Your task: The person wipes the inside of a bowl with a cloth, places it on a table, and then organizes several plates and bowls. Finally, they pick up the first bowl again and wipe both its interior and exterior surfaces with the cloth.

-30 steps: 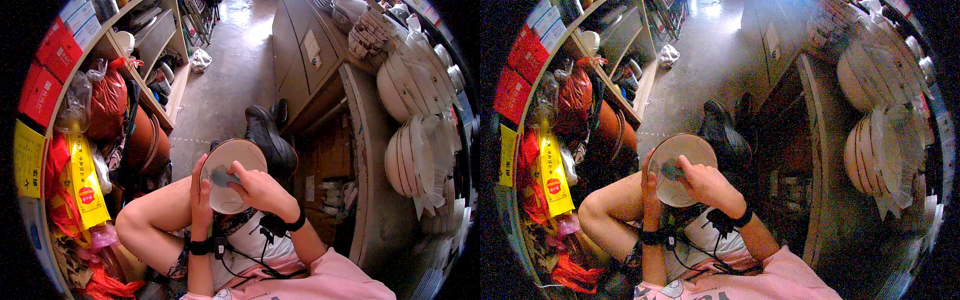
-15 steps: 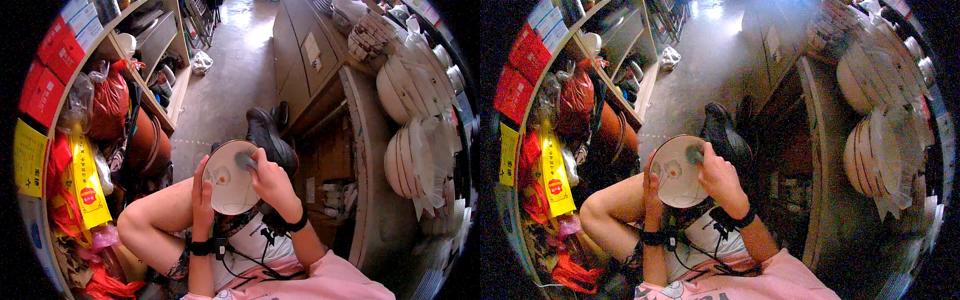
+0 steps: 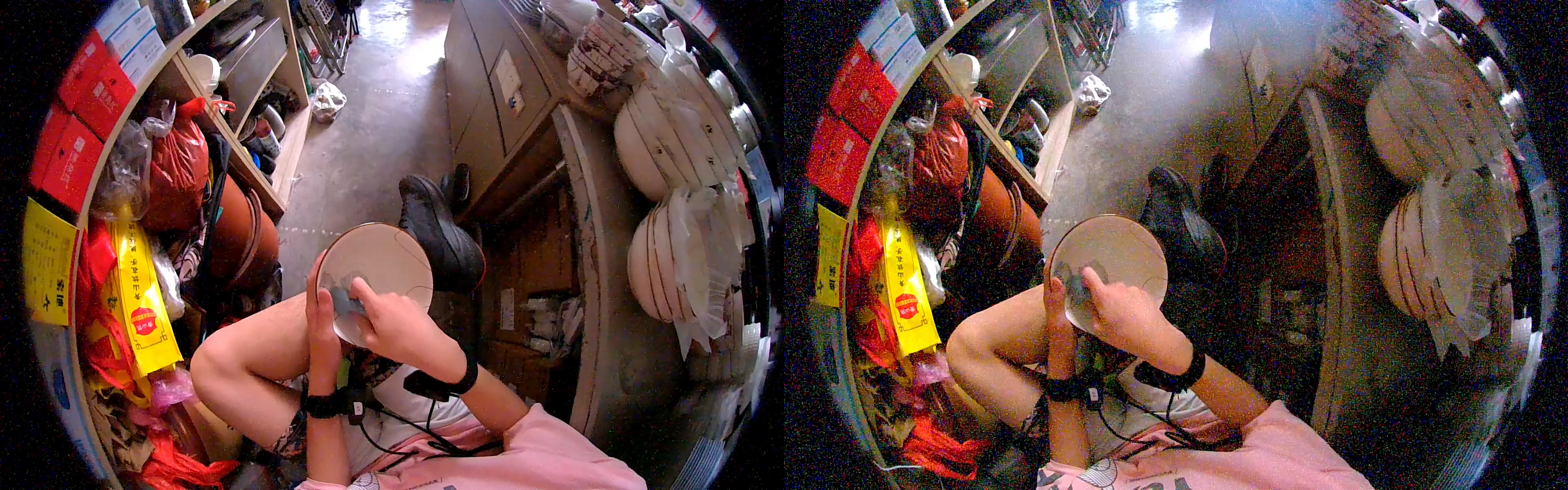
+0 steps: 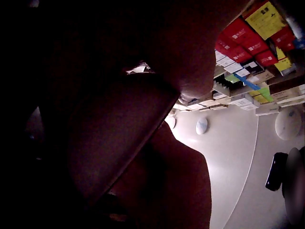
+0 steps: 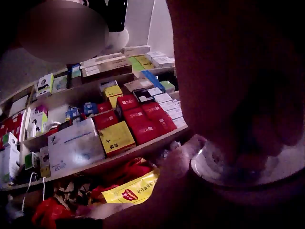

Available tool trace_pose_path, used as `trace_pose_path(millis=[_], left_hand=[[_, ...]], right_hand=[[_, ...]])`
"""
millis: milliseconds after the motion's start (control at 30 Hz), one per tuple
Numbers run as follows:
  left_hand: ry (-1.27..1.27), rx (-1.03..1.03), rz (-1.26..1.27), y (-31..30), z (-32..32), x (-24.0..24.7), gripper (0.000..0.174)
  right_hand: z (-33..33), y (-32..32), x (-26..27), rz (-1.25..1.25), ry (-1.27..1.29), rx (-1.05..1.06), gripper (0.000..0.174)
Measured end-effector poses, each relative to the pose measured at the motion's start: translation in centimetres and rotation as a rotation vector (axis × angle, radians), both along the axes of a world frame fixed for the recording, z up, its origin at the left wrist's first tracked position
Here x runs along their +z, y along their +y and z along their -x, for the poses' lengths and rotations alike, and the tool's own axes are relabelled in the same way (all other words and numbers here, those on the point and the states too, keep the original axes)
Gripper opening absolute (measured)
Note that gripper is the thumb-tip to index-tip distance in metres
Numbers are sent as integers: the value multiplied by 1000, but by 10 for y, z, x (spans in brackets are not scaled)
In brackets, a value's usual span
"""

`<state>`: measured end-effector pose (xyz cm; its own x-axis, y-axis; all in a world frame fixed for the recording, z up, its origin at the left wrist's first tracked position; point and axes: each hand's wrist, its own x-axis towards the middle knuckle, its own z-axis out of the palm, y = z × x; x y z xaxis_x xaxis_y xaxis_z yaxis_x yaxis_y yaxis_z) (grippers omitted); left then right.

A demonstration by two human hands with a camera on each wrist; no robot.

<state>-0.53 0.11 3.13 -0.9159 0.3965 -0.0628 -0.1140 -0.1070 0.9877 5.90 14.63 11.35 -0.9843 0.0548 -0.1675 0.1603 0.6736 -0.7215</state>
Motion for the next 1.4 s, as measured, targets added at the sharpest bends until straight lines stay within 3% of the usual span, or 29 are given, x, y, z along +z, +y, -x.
trace_pose_path(millis=[167, 233, 367, 500, 633, 700, 733, 800, 833, 900, 967, 1067, 1167, 1300, 1400], left_hand=[[101, 9, 10, 8, -5, 15, 58], [145, 15, 45, 10, -6, 17, 57], [209, -12, 54, 14, -5, 32, 54], [201, -39, 11, 16, -6, 31, 53], [222, -28, 11, 17, -4, 30, 53], [185, -25, 29, 14, -3, 17, 53], [183, -25, 29, 11, -5, 9, 53], [-249, 54, -70, 7, -10, 3, 58], [-251, 55, -72, 9, -9, 6, 58], [41, -31, -129, 15, -6, 19, 52], [140, -59, -72, 17, -6, 31, 51], [279, -84, 24, 16, -7, 29, 49], [317, -69, 64, 17, -7, 35, 49], [322, -64, 28, 20, -4, 29, 49], [252, -83, 22, 20, -5, 36, 50]], right_hand=[[-21, 27, 3, -40, -118, 15, 29], [-24, 39, 2, -206, -199, -127, 29], [-17, 44, -12, -313, 17, -336, 35], [6, 40, -12, -156, 132, -436, 25], [22, 20, -4, -83, 206, -362, 25], [21, 5, 1, -11, 164, -247, 26], [15, -4, -1, 48, 269, -180, 27], [3, -11, 5, 50, 190, -108, 27], [-3, -13, 8, 53, 113, -36, 27], [-16, -3, 6, 52, 68, 5, 29], [-29, 16, 15, -171, -209, 62, 31], [-30, 53, -1, -379, -263, -77, 35], [-20, 65, 2, -375, -79, -316, 31], [5, 57, 5, -291, 52, -380, 29], [20, 48, 9, -105, 287, -321, 27]])
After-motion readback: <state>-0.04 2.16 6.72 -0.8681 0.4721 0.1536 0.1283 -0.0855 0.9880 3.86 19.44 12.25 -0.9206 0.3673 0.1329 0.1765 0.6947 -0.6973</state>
